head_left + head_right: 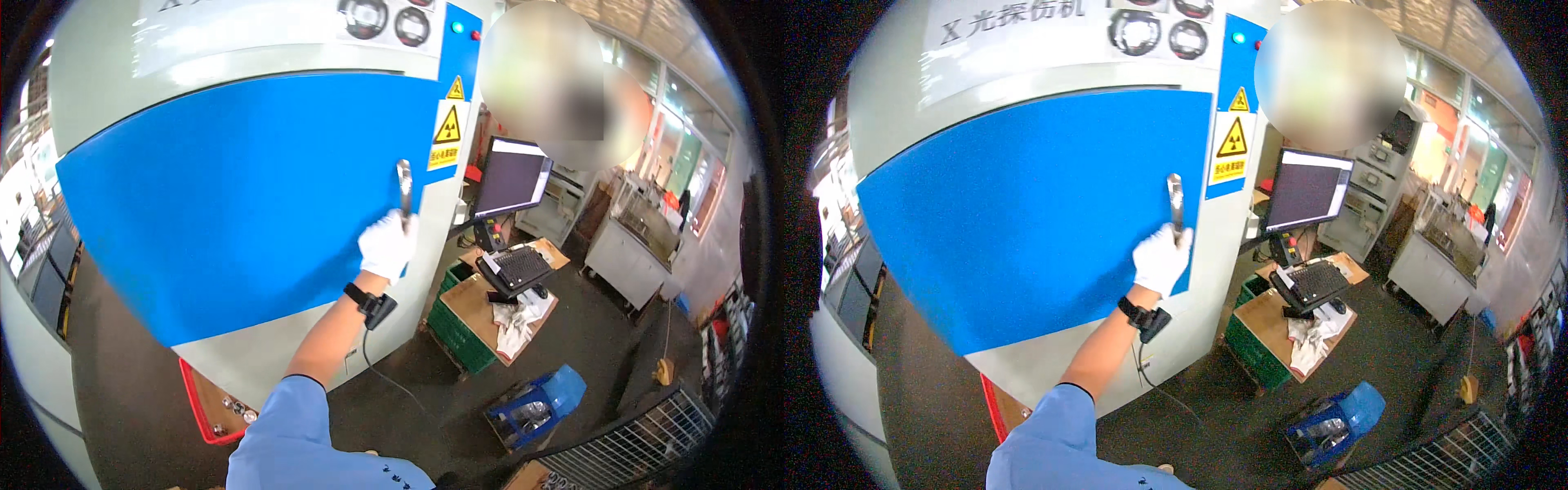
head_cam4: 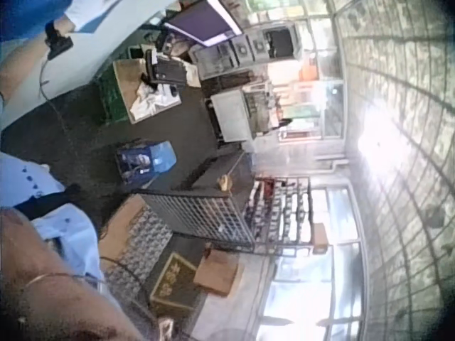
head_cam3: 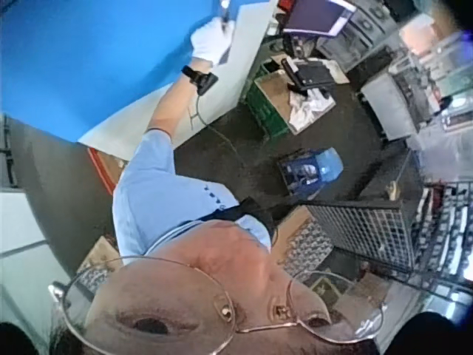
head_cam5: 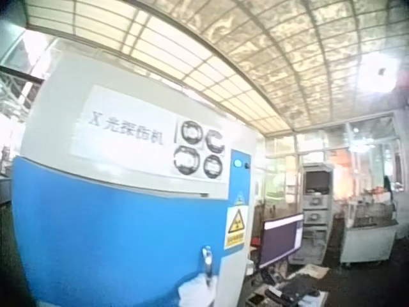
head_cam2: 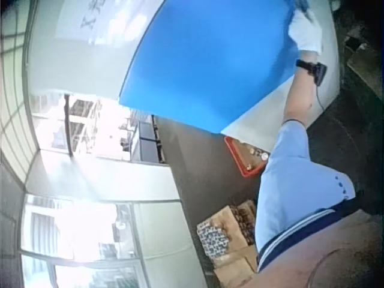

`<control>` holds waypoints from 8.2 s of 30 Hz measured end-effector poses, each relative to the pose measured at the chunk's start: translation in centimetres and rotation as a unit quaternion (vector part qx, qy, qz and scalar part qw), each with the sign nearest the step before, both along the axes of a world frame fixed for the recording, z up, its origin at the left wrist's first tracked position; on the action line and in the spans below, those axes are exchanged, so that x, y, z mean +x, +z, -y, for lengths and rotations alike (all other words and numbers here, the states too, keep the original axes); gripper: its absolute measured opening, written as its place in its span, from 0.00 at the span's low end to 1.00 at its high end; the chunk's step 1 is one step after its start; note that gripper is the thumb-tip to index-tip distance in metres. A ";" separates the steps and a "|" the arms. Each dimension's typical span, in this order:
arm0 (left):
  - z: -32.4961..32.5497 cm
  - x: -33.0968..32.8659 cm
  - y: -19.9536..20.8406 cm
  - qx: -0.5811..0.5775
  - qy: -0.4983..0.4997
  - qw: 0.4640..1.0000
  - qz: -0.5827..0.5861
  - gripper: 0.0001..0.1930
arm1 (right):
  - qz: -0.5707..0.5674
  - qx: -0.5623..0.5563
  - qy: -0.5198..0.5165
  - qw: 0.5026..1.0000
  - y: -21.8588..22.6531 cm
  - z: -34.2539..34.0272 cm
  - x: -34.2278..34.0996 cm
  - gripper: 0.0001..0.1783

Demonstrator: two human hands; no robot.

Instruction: Inspecting metal pistons using an X-ray machine and then organizing them on a pallet.

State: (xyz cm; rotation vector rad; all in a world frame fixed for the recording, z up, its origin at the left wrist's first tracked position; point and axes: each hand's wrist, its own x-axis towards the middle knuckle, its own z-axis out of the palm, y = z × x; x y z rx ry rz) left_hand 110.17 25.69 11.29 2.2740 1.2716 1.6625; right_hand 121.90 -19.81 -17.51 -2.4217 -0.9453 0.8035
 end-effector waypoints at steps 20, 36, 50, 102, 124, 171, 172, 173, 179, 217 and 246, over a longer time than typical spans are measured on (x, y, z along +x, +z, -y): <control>-11.0 -3.9 0.3 -0.127 -0.043 0.991 -0.007 0.21 | -0.057 -0.039 -0.264 0.962 -5.5 11.0 15.2 0.17; 0.8 7.0 -11.1 0.129 0.098 0.986 -0.038 0.25 | -0.172 -0.060 -0.485 0.855 -8.9 21.3 20.5 0.17; 15.4 35.0 -16.0 -0.157 -0.773 0.597 -0.149 0.28 | -0.144 -0.049 -0.484 0.862 -3.9 13.8 33.7 0.17; 17.2 53.4 -45.9 -0.467 0.426 0.774 0.040 0.32 | 0.171 0.109 0.074 0.976 -17.5 -35.4 87.5 0.26; 19.5 52.7 -46.6 -0.459 0.446 0.767 0.053 0.26 | 0.278 0.418 0.085 0.860 -18.9 -33.0 86.9 0.21; 20.0 52.7 -46.3 -0.472 0.441 0.760 0.074 0.28 | 0.336 0.329 0.330 0.819 -15.7 -33.4 82.2 0.25; 20.0 52.8 -45.9 -0.468 0.443 0.761 0.073 0.28 | 0.342 0.326 0.330 0.817 -15.6 -33.4 82.2 0.25; 20.1 52.8 -45.9 -0.468 0.443 0.761 0.074 0.27 | 0.340 0.325 0.329 0.819 -15.5 -33.3 82.1 0.25; 19.7 52.6 -46.4 -0.457 0.443 0.768 0.068 0.28 | 0.333 0.235 0.338 0.848 -14.0 -33.5 82.0 0.29; 20.0 52.4 -47.0 -0.451 0.444 0.770 0.080 0.26 | 0.316 0.321 0.337 0.827 -17.0 -34.8 83.0 0.25; 20.0 52.3 -47.8 -0.434 0.447 0.779 0.075 0.27 | 0.322 0.331 0.336 0.821 -16.8 -34.7 83.1 0.25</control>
